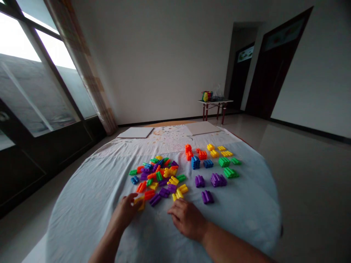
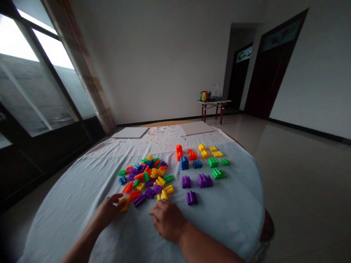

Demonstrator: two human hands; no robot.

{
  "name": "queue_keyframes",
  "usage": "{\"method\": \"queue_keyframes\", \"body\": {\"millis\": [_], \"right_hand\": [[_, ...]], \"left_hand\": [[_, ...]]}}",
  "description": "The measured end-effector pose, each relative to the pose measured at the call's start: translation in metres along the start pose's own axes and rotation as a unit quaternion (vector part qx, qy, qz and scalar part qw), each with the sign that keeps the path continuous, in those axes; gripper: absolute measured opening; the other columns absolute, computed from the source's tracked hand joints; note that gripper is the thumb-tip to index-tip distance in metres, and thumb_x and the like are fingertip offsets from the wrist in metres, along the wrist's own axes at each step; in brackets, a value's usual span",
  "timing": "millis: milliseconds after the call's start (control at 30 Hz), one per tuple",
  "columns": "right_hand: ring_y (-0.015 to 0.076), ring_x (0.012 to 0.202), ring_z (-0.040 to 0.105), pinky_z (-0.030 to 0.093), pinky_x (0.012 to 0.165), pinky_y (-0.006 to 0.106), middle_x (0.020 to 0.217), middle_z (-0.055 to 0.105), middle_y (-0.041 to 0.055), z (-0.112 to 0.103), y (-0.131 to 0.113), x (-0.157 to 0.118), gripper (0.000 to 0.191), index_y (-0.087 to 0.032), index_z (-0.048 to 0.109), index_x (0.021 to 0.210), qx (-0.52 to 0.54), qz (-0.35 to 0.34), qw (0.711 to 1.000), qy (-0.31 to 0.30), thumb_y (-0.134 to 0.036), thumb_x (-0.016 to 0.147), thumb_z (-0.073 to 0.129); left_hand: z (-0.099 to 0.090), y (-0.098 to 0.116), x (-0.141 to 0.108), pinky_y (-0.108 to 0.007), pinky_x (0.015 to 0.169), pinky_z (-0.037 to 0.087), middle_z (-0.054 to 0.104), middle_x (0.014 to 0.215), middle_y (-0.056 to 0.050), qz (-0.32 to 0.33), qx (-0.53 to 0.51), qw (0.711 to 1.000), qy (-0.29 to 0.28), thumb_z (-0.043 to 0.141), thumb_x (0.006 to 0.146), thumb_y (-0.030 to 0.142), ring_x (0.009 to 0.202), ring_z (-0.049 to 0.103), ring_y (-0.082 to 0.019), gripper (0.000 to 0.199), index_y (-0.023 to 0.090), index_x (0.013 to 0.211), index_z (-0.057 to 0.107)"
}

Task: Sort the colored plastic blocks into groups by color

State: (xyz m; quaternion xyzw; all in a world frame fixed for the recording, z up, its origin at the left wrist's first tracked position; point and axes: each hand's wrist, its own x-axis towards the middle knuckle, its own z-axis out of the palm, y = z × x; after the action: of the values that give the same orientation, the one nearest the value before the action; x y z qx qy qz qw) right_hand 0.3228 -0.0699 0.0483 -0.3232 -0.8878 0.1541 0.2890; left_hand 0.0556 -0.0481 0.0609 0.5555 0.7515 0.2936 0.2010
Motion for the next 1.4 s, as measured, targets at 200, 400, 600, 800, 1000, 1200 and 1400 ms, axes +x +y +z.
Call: {"method": "queue_keyframes", "body": {"millis": [200,400,600,800,1000,1200,1400], "right_hand": [[0.0163,0.087,0.057,0.044,0.084,0.027,0.088,0.064,0.0041,0.001,0.001,-0.001,0.022,-0.019,0.065,0.096,0.059,0.009,0.998,0.026,-0.013,0.082,0.049],[0.0158,0.086,0.060,0.045,0.080,0.025,0.087,0.066,0.0048,-0.002,0.002,-0.003,0.022,-0.018,0.065,0.095,0.128,0.036,0.990,0.038,-0.010,0.081,0.049],[0.0164,0.082,0.062,0.046,0.077,0.024,0.084,0.067,0.0055,-0.002,0.002,-0.003,0.023,-0.018,0.066,0.093,0.147,0.061,0.987,0.009,-0.009,0.081,0.048],[0.0169,0.082,0.064,0.046,0.075,0.023,0.086,0.070,0.0060,0.001,0.007,0.000,0.025,-0.017,0.067,0.092,0.146,0.062,0.987,0.000,-0.008,0.077,0.049],[0.0176,0.083,0.064,0.046,0.076,0.023,0.087,0.070,0.0057,0.004,0.009,0.001,0.025,-0.017,0.067,0.092,0.107,0.081,0.991,0.000,-0.009,0.076,0.050],[0.0160,0.083,0.063,0.045,0.076,0.022,0.085,0.069,0.0047,0.003,0.004,-0.001,0.024,-0.018,0.067,0.092,0.087,0.101,0.991,0.004,-0.010,0.077,0.049],[0.0158,0.082,0.062,0.044,0.078,0.022,0.084,0.068,0.0048,0.005,0.002,-0.004,0.024,-0.018,0.065,0.088,0.051,0.089,0.994,0.022,-0.009,0.077,0.046]], "left_hand": [[0.028,0.020,-0.002,-0.029,0.057,0.049,0.069,0.086,-0.010,-0.012,-0.114,0.993,-0.026,0.056,0.063,0.055,0.067,0.064,-0.019,0.055,0.013,0.098,0.064],[0.015,0.032,0.006,-0.032,0.070,0.048,0.070,0.086,-0.009,-0.029,-0.075,0.990,0.113,0.046,0.072,0.047,0.081,0.064,-0.023,0.041,0.017,0.093,0.065],[0.011,0.027,0.022,-0.031,0.079,0.046,0.067,0.100,-0.011,-0.007,-0.002,0.983,0.183,0.040,0.076,0.035,0.086,0.062,-0.020,0.037,0.016,0.099,0.062],[0.009,0.040,0.055,-0.038,0.091,0.042,0.066,0.107,-0.012,0.048,0.050,0.986,0.152,0.043,0.078,0.028,0.101,0.058,-0.024,0.035,0.017,0.105,0.061],[0.022,0.062,0.072,-0.037,0.096,0.040,0.063,0.114,-0.015,0.111,0.040,0.990,0.082,0.036,0.084,0.033,0.110,0.055,-0.023,0.039,0.013,0.105,0.062],[0.029,0.073,0.029,-0.030,0.080,0.049,0.070,0.097,-0.006,0.142,0.001,0.990,0.018,0.028,0.088,0.042,0.092,0.064,-0.018,0.044,0.021,0.105,0.063],[0.003,0.046,0.067,-0.039,0.094,0.040,0.063,0.113,-0.015,0.101,0.031,0.991,0.087,0.034,0.085,0.031,0.106,0.056,-0.024,0.041,0.012,0.112,0.059]]}}
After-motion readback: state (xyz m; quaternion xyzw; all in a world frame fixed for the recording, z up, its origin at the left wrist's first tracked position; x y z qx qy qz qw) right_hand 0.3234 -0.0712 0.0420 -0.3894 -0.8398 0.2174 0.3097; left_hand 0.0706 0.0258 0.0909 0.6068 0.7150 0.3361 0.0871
